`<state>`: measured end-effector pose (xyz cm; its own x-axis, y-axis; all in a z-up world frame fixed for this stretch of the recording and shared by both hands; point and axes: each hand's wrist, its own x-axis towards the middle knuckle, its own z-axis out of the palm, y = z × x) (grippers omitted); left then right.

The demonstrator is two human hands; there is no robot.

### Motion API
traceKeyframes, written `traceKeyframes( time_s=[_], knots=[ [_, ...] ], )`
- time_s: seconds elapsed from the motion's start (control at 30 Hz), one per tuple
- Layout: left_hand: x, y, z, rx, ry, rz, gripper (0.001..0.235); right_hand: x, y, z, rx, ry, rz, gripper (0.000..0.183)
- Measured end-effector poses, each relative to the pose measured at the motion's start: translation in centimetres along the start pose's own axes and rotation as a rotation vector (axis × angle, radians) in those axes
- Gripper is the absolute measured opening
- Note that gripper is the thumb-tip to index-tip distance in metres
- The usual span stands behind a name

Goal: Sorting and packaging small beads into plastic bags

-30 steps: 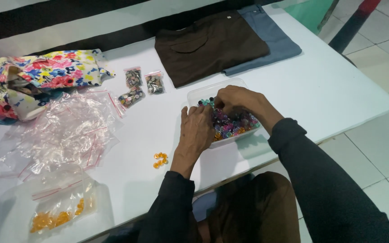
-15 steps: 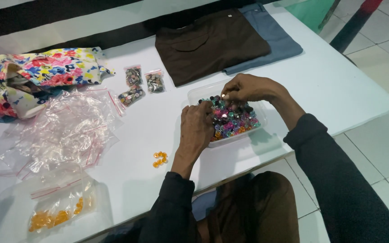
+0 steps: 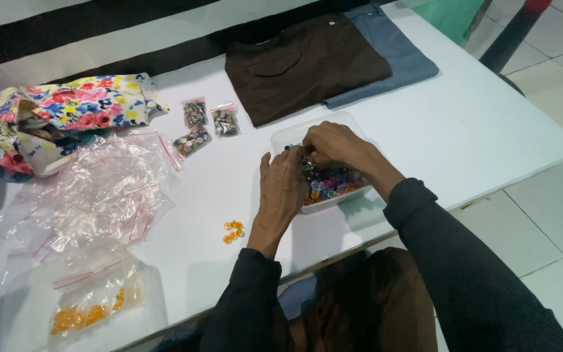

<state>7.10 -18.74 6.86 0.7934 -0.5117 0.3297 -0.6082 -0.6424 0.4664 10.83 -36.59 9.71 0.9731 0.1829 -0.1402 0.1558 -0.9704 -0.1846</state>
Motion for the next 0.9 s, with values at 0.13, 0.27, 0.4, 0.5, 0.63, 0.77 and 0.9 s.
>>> traceKeyframes(
  time_s=[0.13,0.27,0.4,0.5,0.63,0.77,0.9],
  knots=[
    [0.6,-0.3,0.2,0.004,-0.02,-0.03,0.034,-1.7,0.6,-2.7,0.114,0.043,0.005,0.024],
    [1.5,0.7,-0.6,-0.119,0.058,-0.084,0.026,-3.6,0.6,-4.4,0.491,0.054,0.009,0.016],
    [2.0,0.3,0.4,-0.119,0.099,-0.1,0.02,-3.3,0.5,-2.7,0.582,0.017,-0.007,0.015],
    [2.1,-1.2,2.2,-0.113,0.12,-0.106,0.017,-3.5,0.9,-3.0,0.642,0.001,-0.006,0.017],
    [1.9,-0.7,2.2,-0.159,0.117,-0.113,0.016,-3.8,1.0,-4.5,0.43,0.084,0.053,0.025],
    [1.6,0.0,1.8,-0.122,0.115,-0.101,0.017,-2.4,2.2,-2.5,-0.091,0.047,0.101,0.022],
    [1.9,-0.2,2.0,-0.019,0.067,-0.101,0.018,-0.5,2.9,0.0,-0.213,0.035,0.07,0.027]
  ],
)
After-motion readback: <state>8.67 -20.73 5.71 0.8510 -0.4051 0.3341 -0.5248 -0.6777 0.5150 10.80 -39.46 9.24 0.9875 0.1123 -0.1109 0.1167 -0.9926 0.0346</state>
